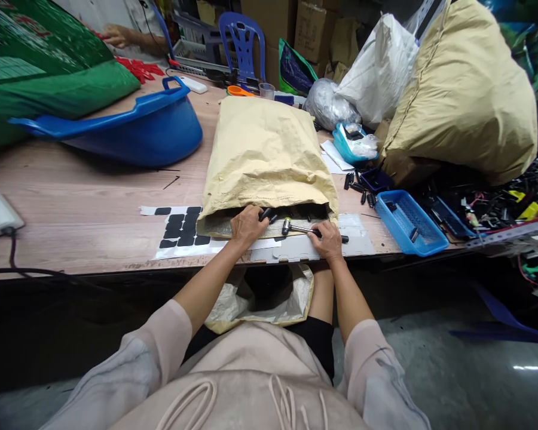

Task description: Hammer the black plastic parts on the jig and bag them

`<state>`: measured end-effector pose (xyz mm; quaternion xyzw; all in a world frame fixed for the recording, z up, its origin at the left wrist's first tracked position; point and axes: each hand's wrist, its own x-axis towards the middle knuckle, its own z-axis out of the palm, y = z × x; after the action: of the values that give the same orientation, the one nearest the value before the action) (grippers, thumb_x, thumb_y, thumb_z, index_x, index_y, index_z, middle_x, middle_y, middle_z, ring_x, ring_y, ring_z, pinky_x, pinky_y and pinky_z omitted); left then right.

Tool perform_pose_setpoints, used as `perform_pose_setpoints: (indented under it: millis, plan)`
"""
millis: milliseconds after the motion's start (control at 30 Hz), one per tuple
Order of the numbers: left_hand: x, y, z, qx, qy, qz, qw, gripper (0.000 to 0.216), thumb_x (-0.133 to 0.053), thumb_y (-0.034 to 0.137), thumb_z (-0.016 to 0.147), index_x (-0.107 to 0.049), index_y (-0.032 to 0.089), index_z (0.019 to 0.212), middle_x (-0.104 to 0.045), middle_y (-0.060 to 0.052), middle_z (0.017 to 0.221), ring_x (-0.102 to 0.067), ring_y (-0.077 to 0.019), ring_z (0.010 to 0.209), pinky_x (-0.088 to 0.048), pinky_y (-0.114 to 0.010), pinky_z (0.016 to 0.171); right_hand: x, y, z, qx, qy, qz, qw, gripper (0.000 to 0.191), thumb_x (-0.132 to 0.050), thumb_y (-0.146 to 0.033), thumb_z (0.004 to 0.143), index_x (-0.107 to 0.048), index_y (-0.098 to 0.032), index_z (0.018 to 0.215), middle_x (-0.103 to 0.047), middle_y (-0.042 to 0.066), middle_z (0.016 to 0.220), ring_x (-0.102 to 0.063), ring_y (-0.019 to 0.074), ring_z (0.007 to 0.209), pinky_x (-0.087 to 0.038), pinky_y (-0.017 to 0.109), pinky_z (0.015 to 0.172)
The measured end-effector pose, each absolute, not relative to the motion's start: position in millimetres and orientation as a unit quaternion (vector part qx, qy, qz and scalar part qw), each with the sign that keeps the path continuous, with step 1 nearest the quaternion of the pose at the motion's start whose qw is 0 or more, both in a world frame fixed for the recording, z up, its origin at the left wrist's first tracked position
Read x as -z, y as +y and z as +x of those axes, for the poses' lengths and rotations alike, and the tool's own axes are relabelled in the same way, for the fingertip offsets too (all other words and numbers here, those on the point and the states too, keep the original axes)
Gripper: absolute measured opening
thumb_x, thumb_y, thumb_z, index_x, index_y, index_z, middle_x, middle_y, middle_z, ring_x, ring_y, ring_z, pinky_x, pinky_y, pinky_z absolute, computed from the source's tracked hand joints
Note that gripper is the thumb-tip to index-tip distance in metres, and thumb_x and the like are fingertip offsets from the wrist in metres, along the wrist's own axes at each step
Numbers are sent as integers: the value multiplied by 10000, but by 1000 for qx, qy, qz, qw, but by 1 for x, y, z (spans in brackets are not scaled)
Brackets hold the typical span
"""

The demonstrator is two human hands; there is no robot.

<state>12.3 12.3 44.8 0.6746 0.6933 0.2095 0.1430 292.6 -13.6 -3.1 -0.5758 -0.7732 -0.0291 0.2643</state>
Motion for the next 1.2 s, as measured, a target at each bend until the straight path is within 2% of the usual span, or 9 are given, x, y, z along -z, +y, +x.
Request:
perform_pose_setpoints:
  millis: [133, 333, 567, 700, 833, 1033, 1200]
  plan:
    - [-36, -12, -3, -213, 661, 700, 166, 148, -695, 299, 871, -738, 250, 1003, -696, -46, 1106, -680, -232, 963, -488, -300, 756, 5, -12, 294, 24, -774, -573, 268, 118, -667, -356, 934, -705, -245, 934, -667, 60, 935, -581, 253, 936, -471, 385, 887]
    - [-17, -31, -4, -244, 609, 731, 189, 156, -702, 286, 883, -770, 245, 1017, -716, -52, 1018, -672, -221, 974, -499, -307, 858, 6, -13, 295, 24, -774, -569, 276, 142, -644, -370, 952, -715, -249, 935, -669, 61, 931, -575, 258, 936, -468, 396, 894]
    - [-6, -22, -2, -282, 609, 709, 217, 166, -736, 319, 878, -783, 248, 1020, -732, -38, 988, -673, -202, 909, -494, -308, 843, 3, -15, 295, 50, -795, -557, 235, 254, -554, -364, 1010, -738, -285, 1165, -658, 79, 993, -543, 269, 949, -452, 402, 879]
    - [-6, -21, -2, -282, 614, 702, 223, 161, -750, 312, 870, -788, 242, 1010, -733, -34, 987, -671, -193, 891, -486, -304, 839, -2, -23, 286, 68, -794, -562, 223, 278, -493, -367, 1047, -744, -264, 1106, -658, 89, 983, -562, 262, 929, -463, 379, 841]
    - [-5, -20, -1, -284, 622, 696, 222, 173, -740, 347, 882, -802, 255, 1014, -721, -29, 953, -666, -190, 876, -485, -304, 829, -8, -41, 265, 36, -773, -580, 256, 302, -445, -364, 1077, -717, -260, 1157, -673, 76, 1033, -626, 222, 932, -480, 311, 758]
    - [-3, -20, -1, -281, 625, 692, 225, 179, -742, 367, 884, -816, 268, 1014, -711, -29, 927, -661, -194, 899, -485, -301, 829, -9, -62, 240, 3, -757, -580, 302, 308, -433, -355, 1083, -719, -271, 1163, -692, 66, 1023, -668, 204, 946, -508, 281, 763]
    - [-4, -20, 0, -288, 626, 688, 228, 167, -752, 354, 874, -819, 266, 999, -725, -30, 956, -666, -196, 925, -487, -305, 839, -8, -65, 234, 8, -754, -588, 294, 292, -463, -364, 1073, -736, -273, 1122, -703, 61, 996, -675, 201, 892, -505, 279, 718]
